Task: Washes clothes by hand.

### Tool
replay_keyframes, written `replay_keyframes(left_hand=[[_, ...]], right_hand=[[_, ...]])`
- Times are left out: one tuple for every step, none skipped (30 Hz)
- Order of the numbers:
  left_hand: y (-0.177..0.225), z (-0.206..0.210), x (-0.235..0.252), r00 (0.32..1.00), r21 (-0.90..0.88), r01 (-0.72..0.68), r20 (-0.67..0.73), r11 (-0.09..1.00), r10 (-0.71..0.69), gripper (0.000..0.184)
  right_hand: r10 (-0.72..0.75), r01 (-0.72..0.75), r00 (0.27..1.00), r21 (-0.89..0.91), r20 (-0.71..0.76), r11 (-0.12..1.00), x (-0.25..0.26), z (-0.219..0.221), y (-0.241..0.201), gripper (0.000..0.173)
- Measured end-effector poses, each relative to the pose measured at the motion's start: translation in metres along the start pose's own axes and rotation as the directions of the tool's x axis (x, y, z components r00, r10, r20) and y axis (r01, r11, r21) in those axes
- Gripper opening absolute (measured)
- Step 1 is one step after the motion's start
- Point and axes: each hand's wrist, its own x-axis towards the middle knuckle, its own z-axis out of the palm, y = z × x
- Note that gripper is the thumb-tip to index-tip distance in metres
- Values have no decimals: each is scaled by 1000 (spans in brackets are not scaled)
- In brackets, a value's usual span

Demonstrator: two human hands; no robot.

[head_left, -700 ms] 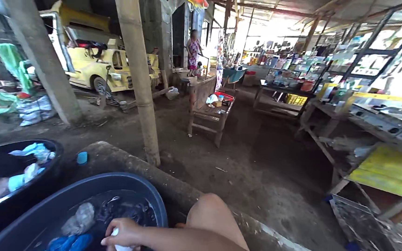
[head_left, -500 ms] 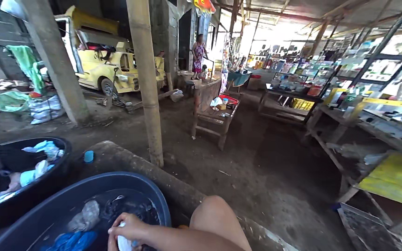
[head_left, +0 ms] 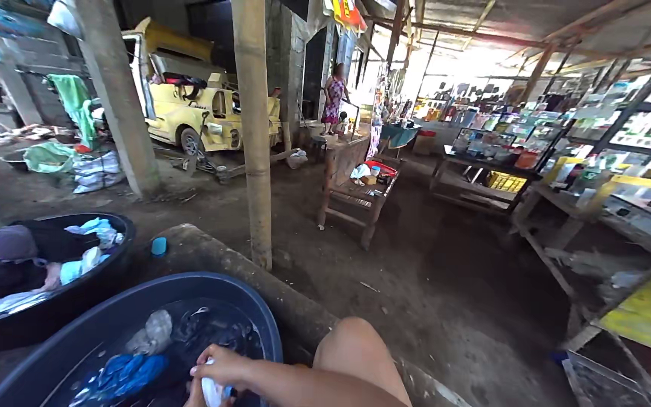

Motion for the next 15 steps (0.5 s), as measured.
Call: replay_keyframes(left_hand=[[2,-1,-1,1000,-25,-1,-3,1000,1,99],[4,-2,-1,1000,-56,2,-6,998,-2,96],[7,-4,-1,1000,-83,10,-4,996,-11,97],[9,-5,0,1000,-107,19,0,994,-19,98],[11,-5,0,1000,-127,27,4,991,-27,98],[10,-5,1,1000,-152,31,8,988,-30,98],[9,-4,1,999,-177,32,12,984,-30,97],[7,-3,2,999,-193,34,17,981,-31,97],[4,-3,3,999,-199,34,23,979,-30,96],[2,-3,3,999,-198,38,31,979,-32,96],[0,-2,3,999,-195,45,37,980,-39,96],[-2,-1,2,998,-194,56,44,979,-48,96],[-3,0,2,997,-202,64,51,977,-55,95],[-3,1,1,997,-216,69,52,974,-59,95],[-4,2,0,997,-224,75,49,972,-66,95]], right_hand=[[-25,27,999,-81,34,996,-3,-7,-8,53],[-75,84,996,-175,55,981,-7,-17,-22,55],[-144,155,988,-248,60,956,-12,-30,-41,56],[-223,227,974,-290,45,930,-17,-47,-61,56],[-295,288,955,-293,23,912,-24,-66,-82,54],[-344,333,939,-267,7,904,-33,-83,-101,51],[-376,368,927,-240,14,898,-43,-100,-114,47],[-395,398,917,-222,58,890,-54,-116,-120,40],[-387,414,908,-206,157,887,-63,-130,-118,36],[-342,404,896,-199,283,893,-67,-142,-110,36],[-275,374,881,-209,385,904,-68,-149,-97,36],[-197,330,885,-269,422,905,-64,-152,-82,37],[-96,263,910,-383,403,885,-59,-152,-71,39],[19,182,926,-489,377,853,-53,-150,-64,46],[113,121,924,-559,366,820,-46,-145,-59,54]])
